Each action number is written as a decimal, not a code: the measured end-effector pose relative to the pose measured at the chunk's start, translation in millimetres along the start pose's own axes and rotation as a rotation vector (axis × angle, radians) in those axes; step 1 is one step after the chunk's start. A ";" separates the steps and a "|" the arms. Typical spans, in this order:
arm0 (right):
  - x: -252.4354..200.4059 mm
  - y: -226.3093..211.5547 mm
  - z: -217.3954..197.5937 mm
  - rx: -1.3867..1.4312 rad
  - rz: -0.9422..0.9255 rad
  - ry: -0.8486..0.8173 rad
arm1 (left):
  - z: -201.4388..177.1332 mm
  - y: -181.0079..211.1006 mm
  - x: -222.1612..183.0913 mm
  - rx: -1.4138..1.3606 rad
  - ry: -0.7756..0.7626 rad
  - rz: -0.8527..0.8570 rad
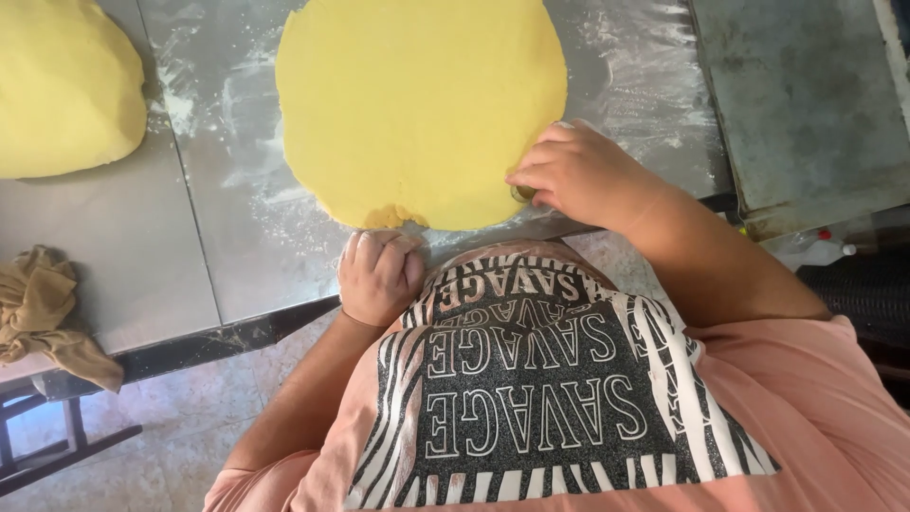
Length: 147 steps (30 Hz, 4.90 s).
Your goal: Rolling out dough with a rolling pin and using a circular cutter to punch out small shapes for baking.
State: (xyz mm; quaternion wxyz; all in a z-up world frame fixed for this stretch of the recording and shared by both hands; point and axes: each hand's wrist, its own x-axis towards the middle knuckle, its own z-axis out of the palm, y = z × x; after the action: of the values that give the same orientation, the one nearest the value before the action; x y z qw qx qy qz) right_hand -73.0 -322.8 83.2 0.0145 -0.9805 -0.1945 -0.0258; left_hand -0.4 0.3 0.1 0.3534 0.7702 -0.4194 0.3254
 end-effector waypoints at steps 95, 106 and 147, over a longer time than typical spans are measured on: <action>4.2 -17.2 -11.2 0.456 0.054 0.043 | 15.1 -3.9 -15.2 0.087 0.078 0.043; 9.0 -20.8 -8.1 0.535 0.138 -0.040 | 13.1 0.4 -11.5 0.090 0.084 0.066; -159.7 99.0 -30.3 0.597 0.565 0.423 | 0.3 6.9 3.1 0.146 -0.026 0.174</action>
State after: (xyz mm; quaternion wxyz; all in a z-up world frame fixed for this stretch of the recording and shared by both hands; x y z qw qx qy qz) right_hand -184.0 -476.2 102.7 0.3422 -0.9211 0.0886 -0.1632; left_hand -5.0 -4.0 4.3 0.2612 0.7589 -0.4643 0.3744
